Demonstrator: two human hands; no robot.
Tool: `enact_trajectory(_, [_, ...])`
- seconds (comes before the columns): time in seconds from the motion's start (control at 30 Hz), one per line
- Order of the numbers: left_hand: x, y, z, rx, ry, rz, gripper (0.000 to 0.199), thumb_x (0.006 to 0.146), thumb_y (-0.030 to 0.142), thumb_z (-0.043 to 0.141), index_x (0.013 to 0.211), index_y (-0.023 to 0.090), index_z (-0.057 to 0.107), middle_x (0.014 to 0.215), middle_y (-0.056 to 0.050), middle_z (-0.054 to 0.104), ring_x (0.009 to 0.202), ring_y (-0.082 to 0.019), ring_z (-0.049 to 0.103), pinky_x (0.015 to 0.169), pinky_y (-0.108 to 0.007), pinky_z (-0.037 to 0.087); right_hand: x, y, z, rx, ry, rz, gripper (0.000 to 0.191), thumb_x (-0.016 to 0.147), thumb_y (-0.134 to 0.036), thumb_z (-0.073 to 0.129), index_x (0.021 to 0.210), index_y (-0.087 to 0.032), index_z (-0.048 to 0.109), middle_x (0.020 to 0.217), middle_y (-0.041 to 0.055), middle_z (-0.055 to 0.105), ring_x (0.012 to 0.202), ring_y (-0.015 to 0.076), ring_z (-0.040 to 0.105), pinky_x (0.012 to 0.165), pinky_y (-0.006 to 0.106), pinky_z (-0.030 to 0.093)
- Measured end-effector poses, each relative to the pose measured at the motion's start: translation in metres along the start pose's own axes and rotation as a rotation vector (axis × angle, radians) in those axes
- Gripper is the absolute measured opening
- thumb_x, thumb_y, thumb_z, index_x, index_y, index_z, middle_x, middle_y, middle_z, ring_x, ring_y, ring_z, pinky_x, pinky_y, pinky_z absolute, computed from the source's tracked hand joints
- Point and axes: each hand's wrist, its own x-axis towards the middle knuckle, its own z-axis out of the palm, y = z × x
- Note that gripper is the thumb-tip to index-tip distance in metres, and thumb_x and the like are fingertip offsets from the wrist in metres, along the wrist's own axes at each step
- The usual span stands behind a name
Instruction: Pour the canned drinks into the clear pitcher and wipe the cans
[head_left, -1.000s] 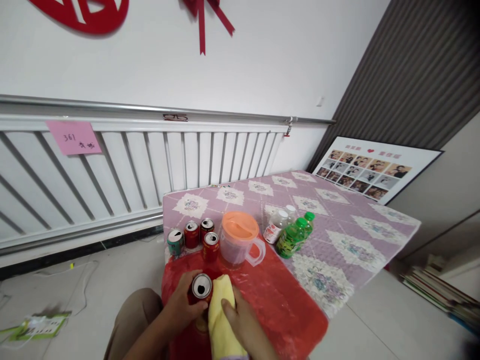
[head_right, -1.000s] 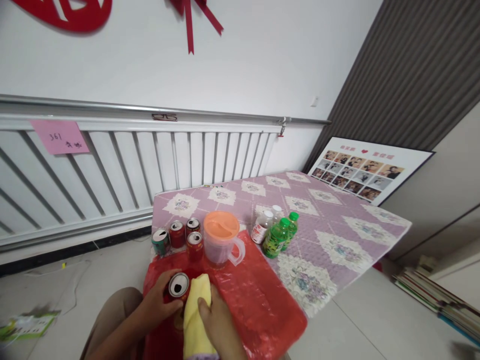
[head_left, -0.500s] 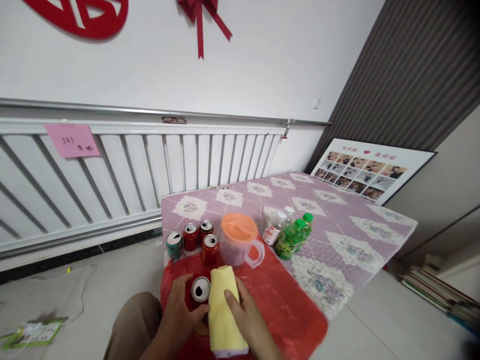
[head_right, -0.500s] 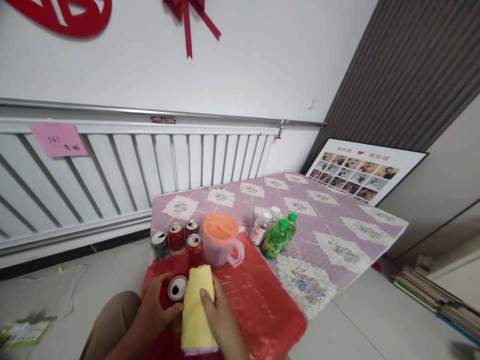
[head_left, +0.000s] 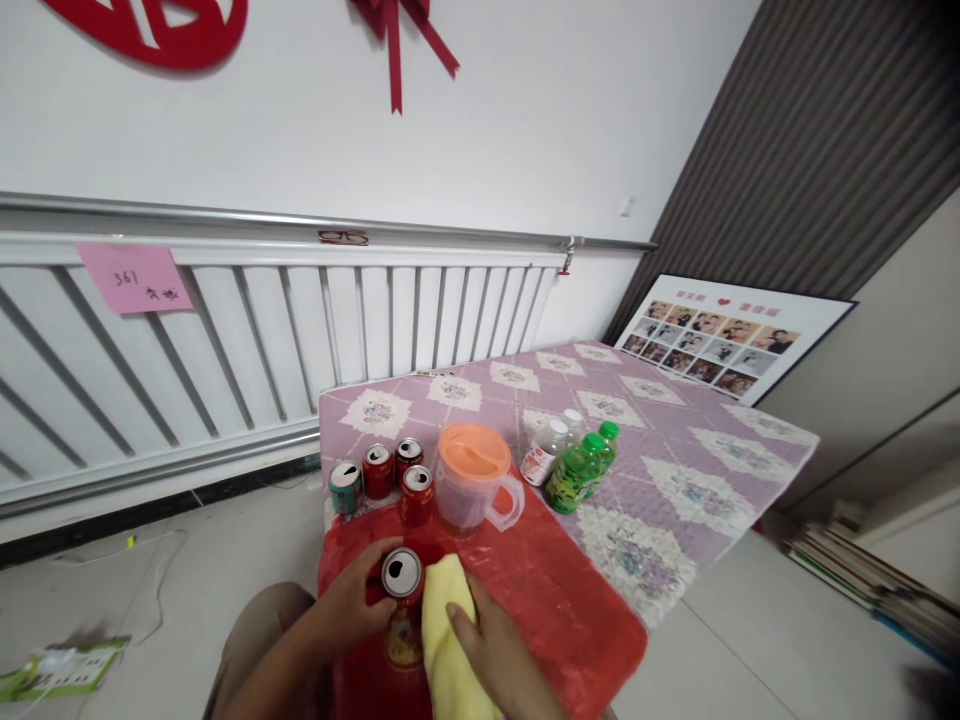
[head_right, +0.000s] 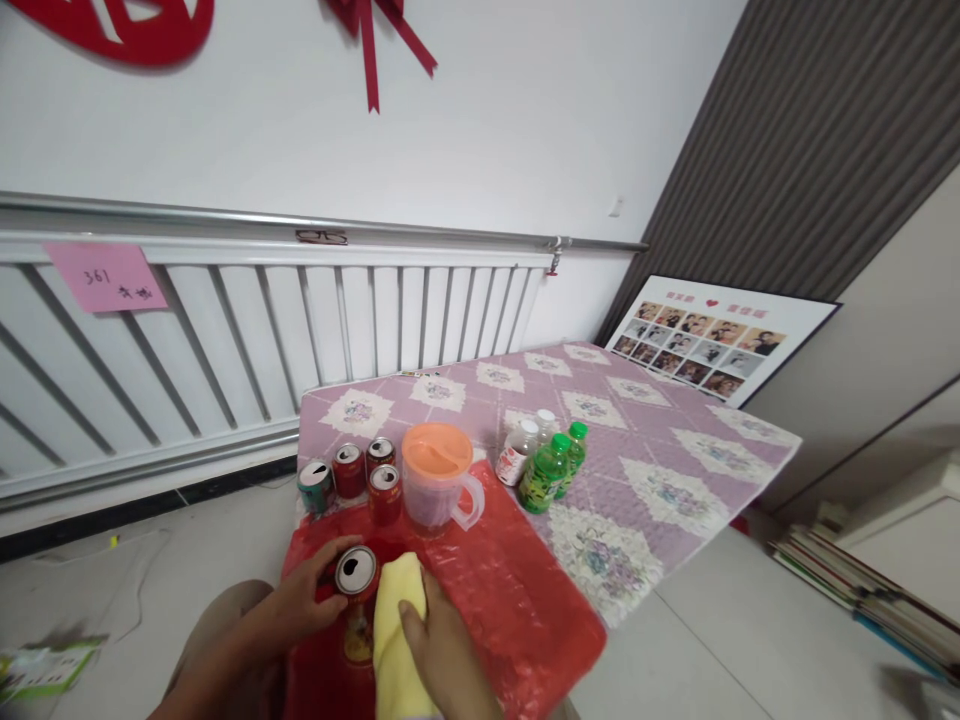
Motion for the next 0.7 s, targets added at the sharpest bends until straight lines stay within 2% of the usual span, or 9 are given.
enact_trajectory(0.07, [-0.002,-0.003,0.005,0.054,0.105,0.005,0.073,0.058,0.015,0.063,0.129,0.020,0.048,0.135,-0.012,0.053,0.127,-0.032,0.048,0.110,-0.050,0.036,0.003,-0.006,-0.005,-0.006,0.026,0.009,0.057,0.085,-0.036,0.051,0.136,-0.010,0.048,0.140,0.0156,0.051,0.128,0.0256,0.050,0.109,0.039,0.035])
enact_trajectory(0.17, [-0.006,-0.006,0.017,0.114,0.292,0.003,0.074,0.055,0.023,0.072,0.125,0.016,0.049,0.130,-0.015,0.054,0.123,-0.036,0.050,0.106,-0.053,0.039,0.007,-0.020,-0.010,0.026,0.056,-0.004,0.058,0.088,-0.037,0.045,0.138,-0.010,0.043,0.142,0.0155,0.049,0.128,0.0236,0.049,0.108,0.036,0.036])
enact_trajectory(0.27, [-0.010,-0.006,0.029,0.130,0.350,-0.021,0.063,0.056,0.025,0.073,0.115,0.015,0.054,0.115,-0.013,0.061,0.111,-0.033,0.057,0.098,-0.051,0.046,0.011,-0.029,-0.008,0.074,0.027,-0.032,0.056,0.087,-0.036,0.046,0.137,-0.012,0.045,0.140,0.0140,0.051,0.127,0.0228,0.050,0.106,0.035,0.038])
enact_trajectory(0.37, [-0.010,-0.005,0.032,0.112,0.317,-0.004,0.051,0.061,0.022,0.069,0.110,0.018,0.056,0.110,-0.009,0.063,0.106,-0.030,0.060,0.096,-0.049,0.048,0.012,-0.027,-0.002,0.086,-0.030,-0.049,0.055,0.086,-0.033,0.047,0.137,-0.012,0.046,0.137,0.0143,0.055,0.124,0.0233,0.053,0.104,0.036,0.039])
enact_trajectory(0.47, [-0.009,-0.003,0.025,0.057,0.251,0.027,0.055,0.061,0.017,0.065,0.115,0.020,0.055,0.117,-0.009,0.064,0.111,-0.029,0.059,0.099,-0.048,0.047,0.010,-0.019,0.002,0.068,-0.073,-0.052,0.052,0.087,-0.032,0.047,0.135,-0.013,0.048,0.132,0.0136,0.059,0.119,0.0233,0.057,0.102,0.036,0.041])
enact_trajectory(0.7, [-0.003,0.015,-0.004,-0.042,-0.093,-0.034,0.072,0.058,0.009,0.051,0.129,0.021,0.049,0.128,-0.006,0.062,0.119,-0.025,0.057,0.105,-0.042,0.042,-0.003,-0.012,-0.006,-0.004,-0.141,-0.017,0.044,0.084,-0.032,0.051,0.124,-0.016,0.060,0.126,0.0129,0.064,0.116,0.0256,0.060,0.102,0.038,0.041])
